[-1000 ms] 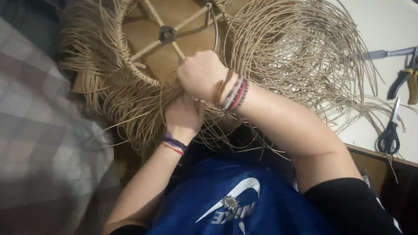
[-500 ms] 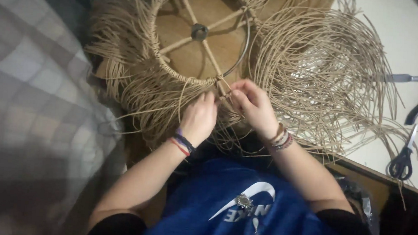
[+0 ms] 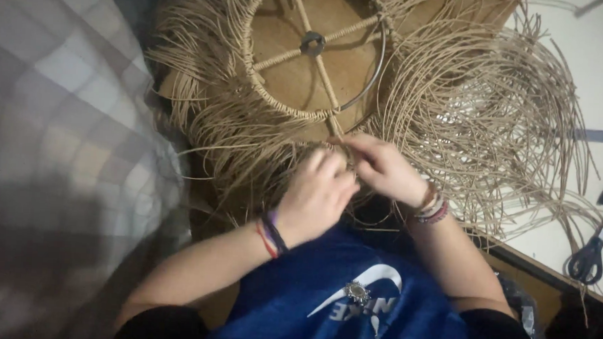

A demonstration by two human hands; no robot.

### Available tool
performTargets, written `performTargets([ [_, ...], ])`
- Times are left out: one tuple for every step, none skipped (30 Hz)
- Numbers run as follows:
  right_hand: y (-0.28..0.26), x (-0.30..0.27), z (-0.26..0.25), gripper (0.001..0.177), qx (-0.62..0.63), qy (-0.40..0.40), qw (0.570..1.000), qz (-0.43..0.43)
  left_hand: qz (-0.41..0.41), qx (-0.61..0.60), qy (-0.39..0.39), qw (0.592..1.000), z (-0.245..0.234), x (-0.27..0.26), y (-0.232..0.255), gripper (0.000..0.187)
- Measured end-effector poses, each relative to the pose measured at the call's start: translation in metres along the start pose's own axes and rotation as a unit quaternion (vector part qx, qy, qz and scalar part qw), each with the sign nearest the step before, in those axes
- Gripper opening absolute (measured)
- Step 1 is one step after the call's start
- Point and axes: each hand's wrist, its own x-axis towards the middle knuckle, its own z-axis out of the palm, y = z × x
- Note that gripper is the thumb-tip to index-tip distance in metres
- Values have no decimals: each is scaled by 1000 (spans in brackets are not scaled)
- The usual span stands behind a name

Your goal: The person is weaving straw strands onto a circular frame to create a decorative item.

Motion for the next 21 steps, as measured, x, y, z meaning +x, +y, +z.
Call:
performTargets([
  [7, -2, -2, 36, -67, -3, 998, -9, 20, -14, 46, 999, -6, 9, -7, 16],
  [14, -4, -4, 25, -133, -5, 991, -18, 40, -27, 91, 995, -11, 18, -13, 11],
  [24, -2, 3, 25, -133, -5, 991, -18, 40, -27, 91, 995, -6, 25, -29, 11],
  [33, -1, 10, 11, -194, 67, 977, -54, -7, -71, 80, 994, -2, 32, -44, 14],
  [43, 3, 14, 16, -256, 140, 952, -91, -52, -114, 71, 990, 2, 43, -59, 20],
  [48, 7, 19, 16, -258, 142, 951, -94, -50, -113, 73, 990, -4, 49, -58, 20],
  [54, 10, 26, 17, -278, 214, 929, -114, -85, -118, 82, 986, -10, 55, -57, 21],
  [61, 13, 33, 19, -297, 285, 901, -135, -121, -123, 92, 981, -15, 61, -56, 22],
  [62, 14, 37, 19, -295, 287, 902, -132, -121, -123, 88, 981, -9, 68, -63, 22],
  [63, 15, 41, 16, -308, 341, 876, -145, -135, -117, 78, 981, -3, 75, -71, 25],
  [65, 18, 44, 34, -320, 394, 847, -161, -149, -109, 71, 980, 2, 83, -79, 28],
  [63, 17, 42, 34, -320, 395, 846, -160, -148, -109, 70, 980, -7, 89, -78, 28],
  [61, 16, 40, 27, -350, 389, 837, -160, -226, -204, -6, 953, -16, 96, -76, 29],
  [59, 15, 38, 22, -378, 383, 828, -159, -297, -295, -82, 904, -26, 102, -75, 29],
  [55, 13, 35, 22, -379, 382, 827, -160, -297, -295, -81, 904, -33, 102, -75, 29],
  [51, 10, 33, 18, -325, 343, 870, -143, -313, -401, -72, 858, -41, 101, -75, 30],
  [48, 9, 30, 14, -269, 304, 905, -126, -323, -500, -63, 801, -50, 101, -76, 33],
  [44, 12, 27, 14, -270, 305, 905, -127, -321, -499, -63, 802, -55, 95, -76, 33],
  [40, 11, 26, 7, -141, 268, 949, -83, -281, -554, -46, 782, -60, 87, -74, 40],
  [36, 10, 25, 9, -9, 225, 973, -38, -240, -606, -29, 758, -65, 78, -72, 51],
  [35, 10, 28, 9, -9, 226, 973, -37, -240, -606, -30, 757, -53, 68, -68, 51],
])
